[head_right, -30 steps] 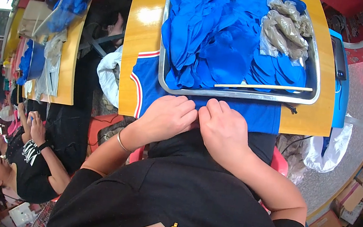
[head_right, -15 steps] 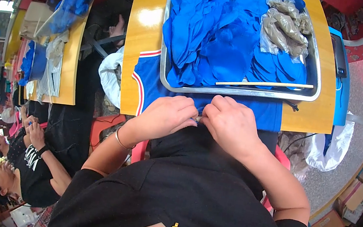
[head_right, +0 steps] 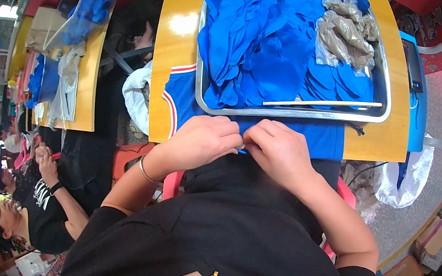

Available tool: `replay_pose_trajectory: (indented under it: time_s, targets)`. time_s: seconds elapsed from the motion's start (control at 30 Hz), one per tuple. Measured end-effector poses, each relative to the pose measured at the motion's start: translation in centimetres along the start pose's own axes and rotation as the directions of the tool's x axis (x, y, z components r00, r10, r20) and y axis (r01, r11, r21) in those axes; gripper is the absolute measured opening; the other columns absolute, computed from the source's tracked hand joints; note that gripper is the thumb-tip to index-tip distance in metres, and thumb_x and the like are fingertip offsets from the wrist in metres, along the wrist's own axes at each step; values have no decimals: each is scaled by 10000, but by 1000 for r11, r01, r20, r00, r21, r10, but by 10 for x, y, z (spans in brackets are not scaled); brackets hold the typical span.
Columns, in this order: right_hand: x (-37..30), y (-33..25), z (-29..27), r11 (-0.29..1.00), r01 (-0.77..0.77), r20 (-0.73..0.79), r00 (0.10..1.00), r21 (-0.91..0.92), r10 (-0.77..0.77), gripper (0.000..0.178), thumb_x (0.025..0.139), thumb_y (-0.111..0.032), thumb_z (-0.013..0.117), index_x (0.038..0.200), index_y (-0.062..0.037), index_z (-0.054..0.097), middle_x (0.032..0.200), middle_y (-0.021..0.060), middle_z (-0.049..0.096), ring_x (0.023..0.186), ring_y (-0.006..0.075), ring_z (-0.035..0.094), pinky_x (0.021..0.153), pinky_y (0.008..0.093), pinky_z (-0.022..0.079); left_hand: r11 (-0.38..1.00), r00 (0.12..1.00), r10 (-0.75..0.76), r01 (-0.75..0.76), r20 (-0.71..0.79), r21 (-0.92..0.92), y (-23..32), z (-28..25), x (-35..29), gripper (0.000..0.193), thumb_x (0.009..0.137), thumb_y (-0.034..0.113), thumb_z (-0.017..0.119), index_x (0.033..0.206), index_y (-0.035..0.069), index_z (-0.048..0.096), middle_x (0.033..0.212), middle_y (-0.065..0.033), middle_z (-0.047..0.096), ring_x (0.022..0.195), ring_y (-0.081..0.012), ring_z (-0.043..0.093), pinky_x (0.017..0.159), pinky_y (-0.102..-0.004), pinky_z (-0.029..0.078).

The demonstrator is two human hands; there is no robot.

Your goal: Assembling blue fabric components by folding and using a small tool to tuck edges for precision.

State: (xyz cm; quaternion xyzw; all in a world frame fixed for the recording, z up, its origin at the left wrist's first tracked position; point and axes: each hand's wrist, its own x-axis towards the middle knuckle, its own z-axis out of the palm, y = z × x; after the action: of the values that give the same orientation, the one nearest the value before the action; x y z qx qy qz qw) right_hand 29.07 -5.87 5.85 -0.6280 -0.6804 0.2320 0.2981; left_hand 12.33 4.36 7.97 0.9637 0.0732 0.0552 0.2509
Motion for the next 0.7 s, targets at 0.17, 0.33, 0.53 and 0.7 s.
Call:
replay_pose_trajectory:
  time_s: [0.17, 0.33, 0.53, 0.7]
  targets:
    - [-5, 2, 3, 993, 116, -111, 988, 39, -111, 139, 669, -97, 663, 688, -86, 525, 698, 30, 524, 699, 211, 578, 551, 347, 457, 1000, 999, 29, -29, -31, -2, -3, 3, -1, 107, 702, 120, 617, 744, 77, 528, 724, -62, 495, 706, -234, 543, 580, -340, 444]
    - [4, -11, 8, 991, 38, -82, 995, -131, -49, 165, 634, -99, 669, 674, -71, 511, 656, 52, 510, 642, 220, 573, 531, 348, 456, 994, 998, 48, -43, -44, 98, -4, 2, -1, 67, 688, 114, 577, 706, 83, 520, 712, -49, 491, 704, -191, 544, 560, -302, 454]
    - [5, -18, 13, 981, -22, -86, 996, -192, 6, 163, 639, -108, 667, 682, -55, 519, 649, 77, 529, 619, 245, 583, 526, 359, 460, 996, 996, 67, -63, -61, 68, -8, 4, -8, 71, 670, 109, 569, 701, 78, 514, 720, -38, 477, 719, -188, 525, 557, -295, 452]
    - [8, -18, 8, 977, -48, -31, 999, -207, 42, 162, 646, -122, 672, 688, -50, 534, 676, 90, 559, 641, 256, 597, 542, 367, 466, 996, 993, 92, -92, -75, 10, -11, 6, -9, 64, 671, 89, 573, 725, 79, 540, 721, -41, 460, 725, -196, 518, 570, -300, 456]
